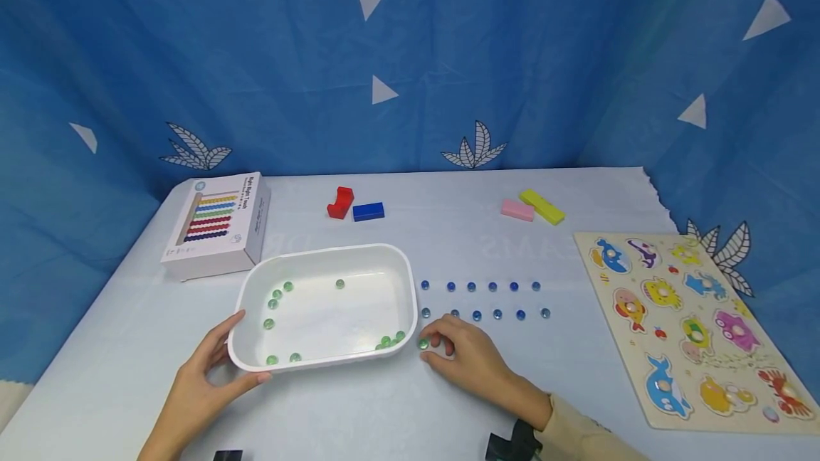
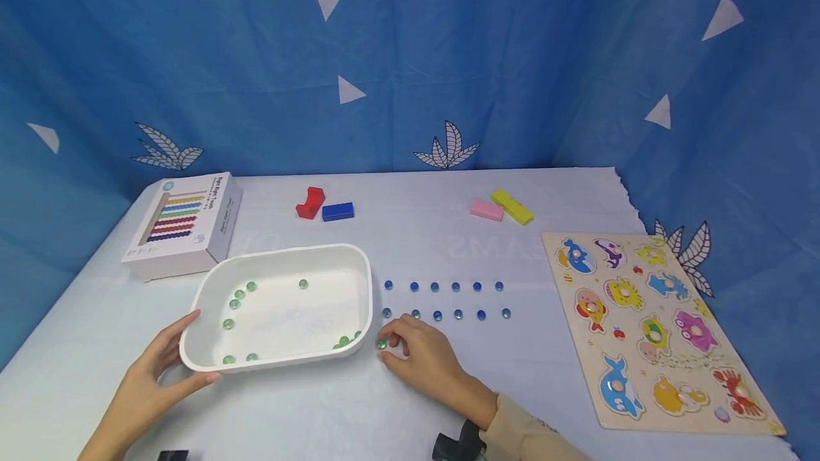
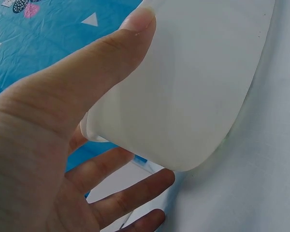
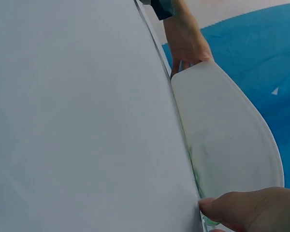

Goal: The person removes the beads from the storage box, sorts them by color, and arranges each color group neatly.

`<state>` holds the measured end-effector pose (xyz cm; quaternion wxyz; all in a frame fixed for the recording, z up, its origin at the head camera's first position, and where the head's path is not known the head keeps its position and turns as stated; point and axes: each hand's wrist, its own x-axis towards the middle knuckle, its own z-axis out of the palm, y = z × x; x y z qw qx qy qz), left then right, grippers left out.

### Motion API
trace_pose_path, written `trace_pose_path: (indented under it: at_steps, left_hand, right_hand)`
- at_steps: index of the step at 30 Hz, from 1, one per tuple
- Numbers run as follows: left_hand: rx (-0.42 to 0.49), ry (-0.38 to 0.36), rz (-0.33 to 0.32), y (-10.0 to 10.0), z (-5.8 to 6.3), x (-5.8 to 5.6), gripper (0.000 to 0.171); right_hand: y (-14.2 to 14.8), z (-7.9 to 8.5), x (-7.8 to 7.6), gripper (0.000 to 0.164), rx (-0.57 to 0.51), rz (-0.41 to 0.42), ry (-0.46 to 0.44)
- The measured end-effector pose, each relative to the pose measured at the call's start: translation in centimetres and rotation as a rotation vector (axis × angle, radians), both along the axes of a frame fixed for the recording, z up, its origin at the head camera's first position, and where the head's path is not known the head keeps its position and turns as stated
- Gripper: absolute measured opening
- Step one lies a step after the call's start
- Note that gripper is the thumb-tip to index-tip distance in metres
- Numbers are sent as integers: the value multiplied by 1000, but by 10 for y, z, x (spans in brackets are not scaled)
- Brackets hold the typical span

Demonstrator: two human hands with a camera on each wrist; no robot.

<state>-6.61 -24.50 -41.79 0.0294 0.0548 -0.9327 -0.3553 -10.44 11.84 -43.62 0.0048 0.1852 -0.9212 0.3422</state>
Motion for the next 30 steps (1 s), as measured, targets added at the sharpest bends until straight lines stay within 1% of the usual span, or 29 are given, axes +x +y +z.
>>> trace_pose_path:
  at_steps: [3, 7, 10, 13, 16, 19, 20, 22, 24, 27, 28, 30]
  left_hand:
    - [10, 20, -9, 0, 0, 0, 90]
    - [22, 41, -22, 1, -1, 1, 90]
    - [14, 27, -14, 1, -1, 1, 91]
    - [4, 9, -3, 1, 1, 1, 91]
    - [1, -2, -1, 1, 2, 1, 91]
    - [9, -1, -3, 0, 2, 2, 90]
    - [8, -4, -2, 0, 3, 2, 90]
    - [11, -4, -1, 0, 3, 2, 90]
    - [15, -9, -3, 0, 4, 1, 89]
    - [29, -18, -5, 1, 4, 1, 89]
    - [40, -21, -7, 1, 4, 1, 90]
    - [54, -22, -9, 2, 4, 2, 90]
  right_hand:
    - [2, 5, 0, 26, -10, 10, -16]
    - [5, 16, -2, 29, -32, 7, -23]
    - [5, 26, -5, 26, -60, 12, -13]
    - [1, 41, -11, 20, -99, 35, 20]
    - [-12, 63, -19, 18, -114, 64, 47]
    - [-33, 87, -27, 23, -40, 123, 24]
    - [-41, 94, -29, 25, 6, 146, -1]
    - [-56, 102, -37, 28, 121, 206, -67]
    - [-68, 104, -45, 27, 238, 261, -171]
    - [-79, 99, -56, 22, 393, 319, -330]
    - [-81, 96, -59, 21, 432, 338, -369]
    - [-85, 92, -61, 20, 501, 379, -405]
